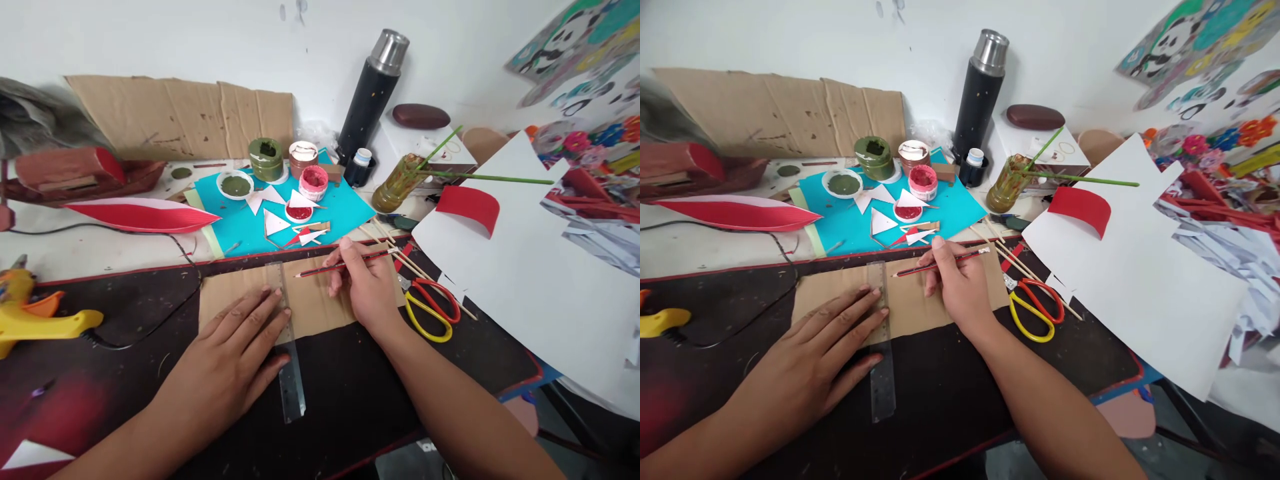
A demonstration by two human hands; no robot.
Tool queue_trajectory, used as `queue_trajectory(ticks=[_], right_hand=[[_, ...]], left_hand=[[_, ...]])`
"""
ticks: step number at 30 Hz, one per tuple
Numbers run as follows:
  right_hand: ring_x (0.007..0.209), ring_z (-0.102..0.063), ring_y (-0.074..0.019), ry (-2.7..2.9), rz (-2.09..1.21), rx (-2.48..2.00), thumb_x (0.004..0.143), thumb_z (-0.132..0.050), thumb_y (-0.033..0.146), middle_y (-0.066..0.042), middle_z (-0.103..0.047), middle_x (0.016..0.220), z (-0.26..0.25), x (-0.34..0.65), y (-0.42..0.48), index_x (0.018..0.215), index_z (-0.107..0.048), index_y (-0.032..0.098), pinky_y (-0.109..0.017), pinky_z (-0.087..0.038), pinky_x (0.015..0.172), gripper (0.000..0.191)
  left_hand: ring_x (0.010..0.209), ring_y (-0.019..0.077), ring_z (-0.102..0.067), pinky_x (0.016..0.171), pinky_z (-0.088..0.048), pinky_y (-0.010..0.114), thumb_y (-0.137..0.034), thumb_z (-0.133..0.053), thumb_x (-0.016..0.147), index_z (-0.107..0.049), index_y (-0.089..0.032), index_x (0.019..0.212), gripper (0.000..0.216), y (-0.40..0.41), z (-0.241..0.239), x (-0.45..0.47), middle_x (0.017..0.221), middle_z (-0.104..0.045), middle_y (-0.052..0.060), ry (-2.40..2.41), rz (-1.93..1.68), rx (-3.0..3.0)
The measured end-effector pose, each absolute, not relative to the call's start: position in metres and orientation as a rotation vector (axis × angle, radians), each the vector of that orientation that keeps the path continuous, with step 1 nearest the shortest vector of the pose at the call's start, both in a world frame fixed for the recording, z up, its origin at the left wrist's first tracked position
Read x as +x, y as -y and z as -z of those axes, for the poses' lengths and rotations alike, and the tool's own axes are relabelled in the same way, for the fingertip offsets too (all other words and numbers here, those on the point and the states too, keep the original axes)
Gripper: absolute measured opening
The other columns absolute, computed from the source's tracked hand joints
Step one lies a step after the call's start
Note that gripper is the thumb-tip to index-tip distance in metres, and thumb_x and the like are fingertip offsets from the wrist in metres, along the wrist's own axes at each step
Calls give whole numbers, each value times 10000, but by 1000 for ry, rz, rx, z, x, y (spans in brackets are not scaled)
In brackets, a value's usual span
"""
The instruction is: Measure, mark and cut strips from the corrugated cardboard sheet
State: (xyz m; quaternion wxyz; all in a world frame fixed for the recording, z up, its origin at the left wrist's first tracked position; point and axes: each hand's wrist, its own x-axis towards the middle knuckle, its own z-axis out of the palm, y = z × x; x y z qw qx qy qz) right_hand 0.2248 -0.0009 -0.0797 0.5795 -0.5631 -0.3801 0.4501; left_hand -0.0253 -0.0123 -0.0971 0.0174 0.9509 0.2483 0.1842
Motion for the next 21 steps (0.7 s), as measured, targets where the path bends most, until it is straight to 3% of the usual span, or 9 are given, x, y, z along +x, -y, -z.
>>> queue_trajectory(ticks=[7,21], right_hand=[[420,-572,-117,865,-1148,-1301,1003,-706,723,40,-585,490,78,219,9,744,-722,206,-247,-464,484,579],[406,-562,-114,869,-1101,-1319,1044,-690,646,40,-597,491,75,219,9,761,-752,206,-247,-479,463,527]], left_hand=[[1504,367,-601,1230,-490,488,-342,-594,1098,-689,-138,1465,431,11,96,-26,1583,-687,162,-743,-576,2916],[1478,396,-594,1175,-463,513,-357,-556,1114,-669,-122,1480,450,11,97,-26,1598,-668,172,-726,-531,2960]])
